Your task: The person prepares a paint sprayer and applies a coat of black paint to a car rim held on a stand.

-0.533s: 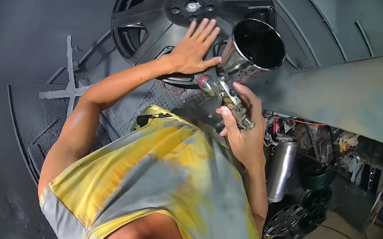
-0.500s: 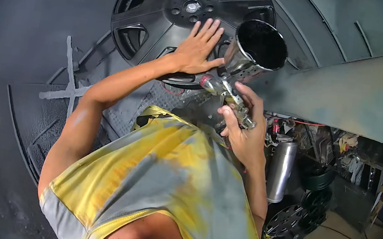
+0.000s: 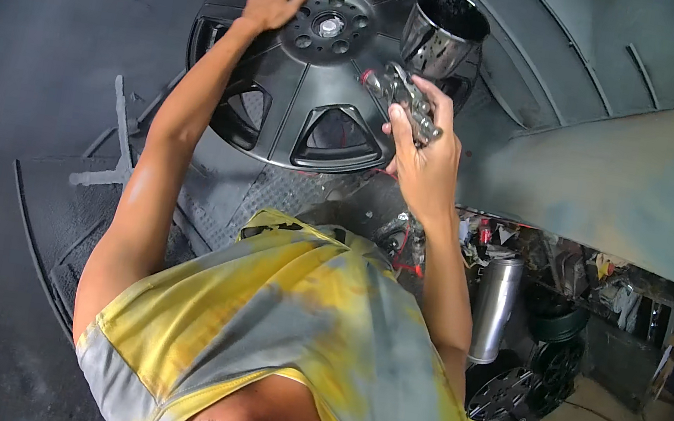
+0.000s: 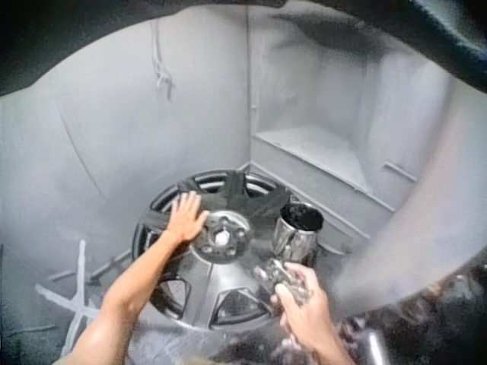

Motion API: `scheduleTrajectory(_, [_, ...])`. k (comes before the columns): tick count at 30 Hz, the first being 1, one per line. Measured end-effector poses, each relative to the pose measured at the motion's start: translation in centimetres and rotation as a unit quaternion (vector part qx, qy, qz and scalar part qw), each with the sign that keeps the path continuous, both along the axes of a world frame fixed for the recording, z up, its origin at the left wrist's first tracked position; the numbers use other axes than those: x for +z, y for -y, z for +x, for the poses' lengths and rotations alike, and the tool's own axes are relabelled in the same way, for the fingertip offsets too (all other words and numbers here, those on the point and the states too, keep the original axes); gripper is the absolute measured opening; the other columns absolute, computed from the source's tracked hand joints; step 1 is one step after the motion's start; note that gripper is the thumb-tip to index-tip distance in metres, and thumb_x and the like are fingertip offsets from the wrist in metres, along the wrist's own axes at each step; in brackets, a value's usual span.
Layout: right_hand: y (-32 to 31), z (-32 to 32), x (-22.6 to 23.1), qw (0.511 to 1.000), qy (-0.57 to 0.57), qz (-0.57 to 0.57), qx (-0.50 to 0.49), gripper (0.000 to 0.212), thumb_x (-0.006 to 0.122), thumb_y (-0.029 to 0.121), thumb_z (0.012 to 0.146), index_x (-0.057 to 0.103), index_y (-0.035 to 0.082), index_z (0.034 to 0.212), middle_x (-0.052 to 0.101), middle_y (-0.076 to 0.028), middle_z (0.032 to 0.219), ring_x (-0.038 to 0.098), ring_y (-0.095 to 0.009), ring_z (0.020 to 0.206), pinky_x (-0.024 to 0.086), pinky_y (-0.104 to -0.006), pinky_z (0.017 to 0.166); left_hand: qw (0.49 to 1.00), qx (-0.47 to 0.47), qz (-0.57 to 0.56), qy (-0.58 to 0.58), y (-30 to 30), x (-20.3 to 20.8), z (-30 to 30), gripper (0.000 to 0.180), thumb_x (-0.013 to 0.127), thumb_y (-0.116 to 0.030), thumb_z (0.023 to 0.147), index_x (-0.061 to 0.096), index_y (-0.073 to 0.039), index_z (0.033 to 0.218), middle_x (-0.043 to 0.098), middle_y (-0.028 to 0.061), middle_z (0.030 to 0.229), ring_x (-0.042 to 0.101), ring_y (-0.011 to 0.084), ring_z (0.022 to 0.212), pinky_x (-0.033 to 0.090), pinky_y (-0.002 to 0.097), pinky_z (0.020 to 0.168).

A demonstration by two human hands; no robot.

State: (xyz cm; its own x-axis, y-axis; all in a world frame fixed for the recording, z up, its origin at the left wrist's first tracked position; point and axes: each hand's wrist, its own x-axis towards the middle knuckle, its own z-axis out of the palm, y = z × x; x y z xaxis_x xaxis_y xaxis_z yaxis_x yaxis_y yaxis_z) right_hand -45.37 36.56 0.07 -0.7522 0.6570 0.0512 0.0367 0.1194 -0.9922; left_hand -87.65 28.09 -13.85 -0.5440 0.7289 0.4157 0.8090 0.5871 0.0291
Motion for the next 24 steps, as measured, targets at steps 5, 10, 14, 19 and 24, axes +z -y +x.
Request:
scheduleTrajectory(5, [-1.4, -2.4, -1.1, 0.999, 0.022, 0.035, 0.006, 0.038, 0.064, 0.019, 0.102, 0.053, 0.003, 0.134, 0.069, -0.008, 0.081, 0.056, -0.007, 0.050, 0.045, -0.0245, 0.042, 0.999, -0.020, -0.022, 0.023, 3.7, 0.7, 9.0, 0.084, 0.040, -0.062, 0.102, 0.030, 0.000, 0.157, 0.022, 0.0229, 0.166, 0.014, 0.0397, 0.156, 0.010, 0.0555, 0.125])
scheduleTrajectory(10, [-2.6, -5.2, -1.5, 0.995, 0.051, 0.075, 0.029, 0.035, 0.063, 0.022, 0.102, 0.055, 0.003, 0.131, 0.068, -0.008, 0.079, 0.064, -0.010, 0.063, 0.048, -0.0265, 0.044, 0.975, -0.181, -0.044, 0.123, 6.3, 3.4, 17.1, 0.067, 0.049, -0.047, 0.104, 0.039, -0.003, 0.154, 0.031, 0.0194, 0.163, 0.022, 0.0373, 0.154, 0.015, 0.0542, 0.125])
scheduleTrajectory(14, [-2.9, -7.2, -1.1, 0.992, 0.073, 0.092, 0.037, 0.034, 0.063, 0.023, 0.102, 0.055, 0.003, 0.128, 0.068, -0.008, 0.081, 0.066, -0.012, 0.067, 0.050, -0.0281, 0.045, 0.978, -0.170, 0.008, 0.118, 8.1, 4.6, 15.0, 0.050, 0.058, -0.040, 0.100, 0.057, -0.007, 0.138, 0.045, 0.0185, 0.151, 0.036, 0.0384, 0.146, 0.026, 0.0533, 0.122])
scheduleTrajectory(19, [-3.0, -9.6, -0.9, 0.989, 0.105, 0.097, 0.035, 0.036, 0.063, 0.026, 0.101, 0.055, 0.001, 0.127, 0.068, -0.010, 0.079, 0.067, -0.014, 0.065, 0.052, -0.0301, 0.045, 0.990, -0.111, 0.037, 0.085, 10.8, 5.8, 9.3, 0.056, 0.067, -0.040, 0.096, 0.056, -0.004, 0.137, 0.052, 0.0172, 0.142, 0.049, 0.0359, 0.133, 0.040, 0.0440, 0.113])
scheduleTrajectory(24, [-2.8, -12.2, -0.1, 0.982, 0.134, 0.124, 0.042, 0.037, 0.064, 0.027, 0.101, 0.055, 0.000, 0.124, 0.068, -0.011, 0.079, 0.069, -0.016, 0.065, 0.055, -0.0315, 0.047, 0.996, -0.047, -0.008, 0.073, 15.6, 7.3, 6.1, 0.071, 0.074, -0.055, 0.085, 0.062, -0.001, 0.131, 0.059, 0.0137, 0.127, 0.056, 0.0321, 0.118, 0.046, 0.0430, 0.101])
